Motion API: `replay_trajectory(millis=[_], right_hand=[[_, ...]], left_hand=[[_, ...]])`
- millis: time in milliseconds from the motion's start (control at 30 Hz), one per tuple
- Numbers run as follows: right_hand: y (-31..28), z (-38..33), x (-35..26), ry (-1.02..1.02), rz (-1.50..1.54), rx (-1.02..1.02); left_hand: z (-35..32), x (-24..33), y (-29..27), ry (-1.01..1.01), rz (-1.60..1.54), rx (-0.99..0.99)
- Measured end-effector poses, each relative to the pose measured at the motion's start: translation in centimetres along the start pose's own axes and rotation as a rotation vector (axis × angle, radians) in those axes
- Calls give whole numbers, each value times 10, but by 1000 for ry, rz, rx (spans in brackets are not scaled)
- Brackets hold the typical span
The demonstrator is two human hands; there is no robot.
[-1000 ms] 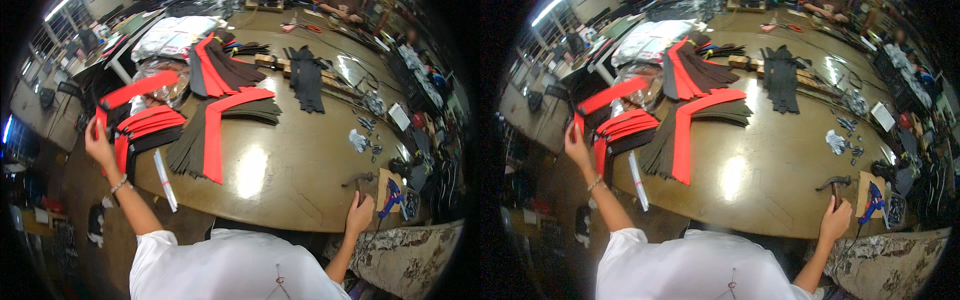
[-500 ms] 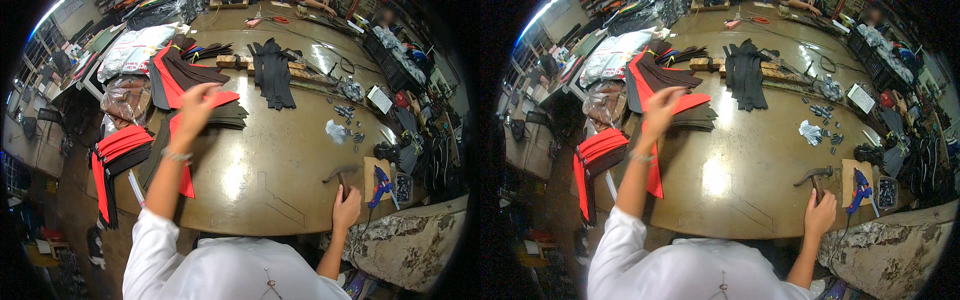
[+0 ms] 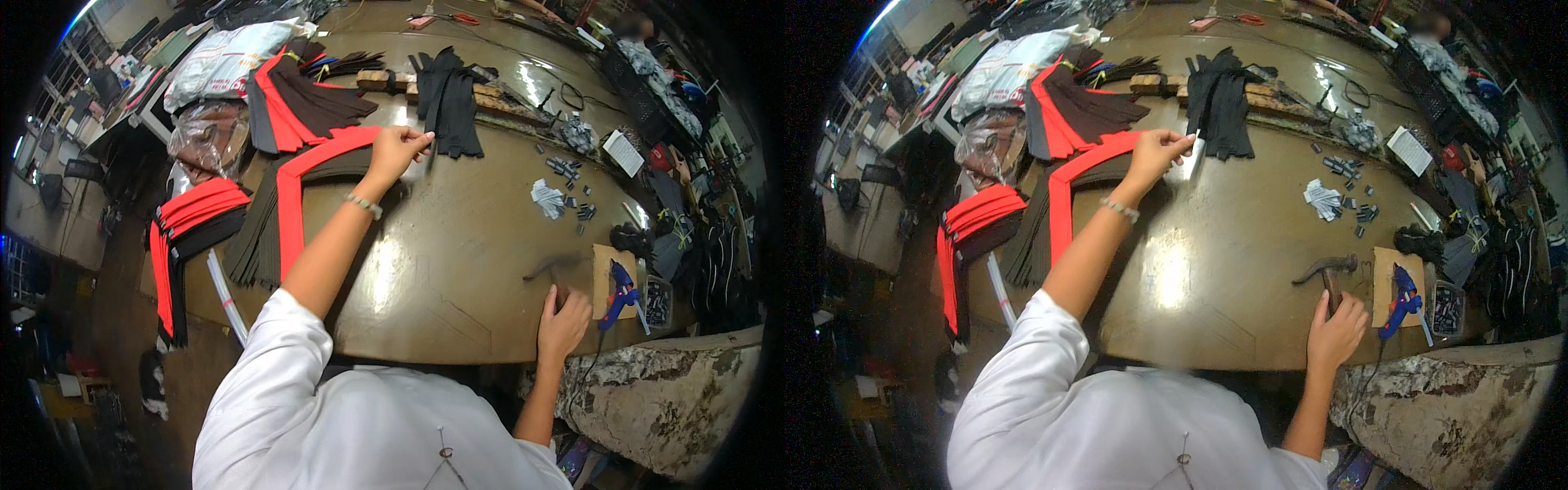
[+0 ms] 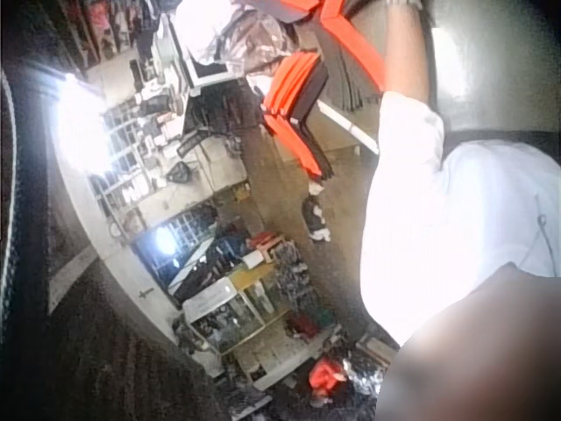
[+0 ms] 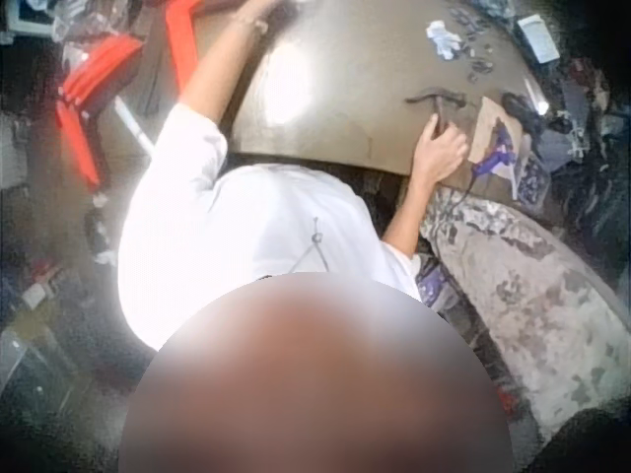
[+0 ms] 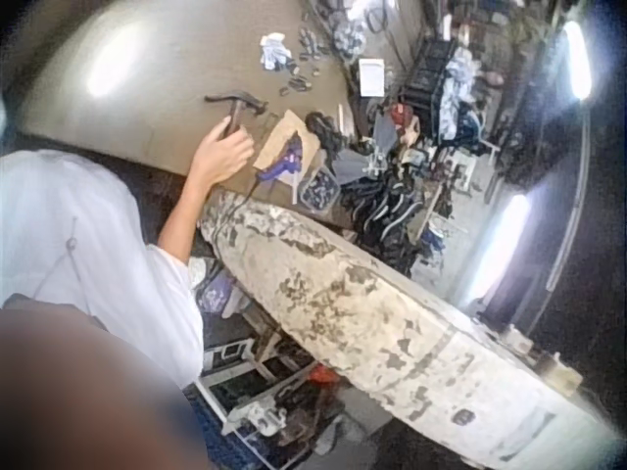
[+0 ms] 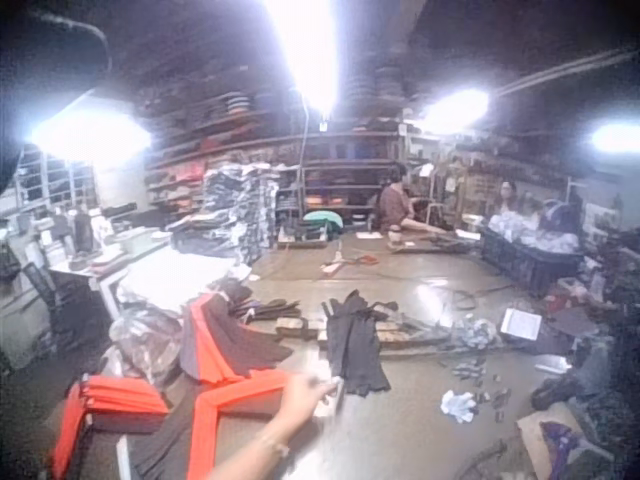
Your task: The person repeatedly applies hot glue to red fabric strips, attaches them to black fabric strips, and secures small metal fasteners with a hammer. The person handles the strips one at a time and places completed units on the table.
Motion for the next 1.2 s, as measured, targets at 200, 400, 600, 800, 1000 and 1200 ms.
replay_trajectory(millis=[200,400,600,800,1000,1200], right_hand=[[-19,-2,-92,209,1163,-306],[6,-6,-202,389,1755,-1821],[54,86,-220,39,1541,-1288],[95,105,-254,-506,1057,-517],[97,92,-252,-202,1118,-439],[0,55,-74,27,931,121]], left_hand=[[-145,23,-62,-133,-11,-51],[-264,23,-94,-312,-6,-119],[-301,18,-98,78,214,-95],[-305,13,-86,318,387,-107],[-308,15,-81,321,433,-127],[-308,17,-97,643,531,-119]])
Point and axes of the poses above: each hand's wrist, its own z-axis towards the middle knuckle, its own y-axis out of the palm, x = y × z, the point moved 3 cm from there along z, towards the middle knuckle, and after that the axes turned 10 degrees about x, right-handed, at the moved point
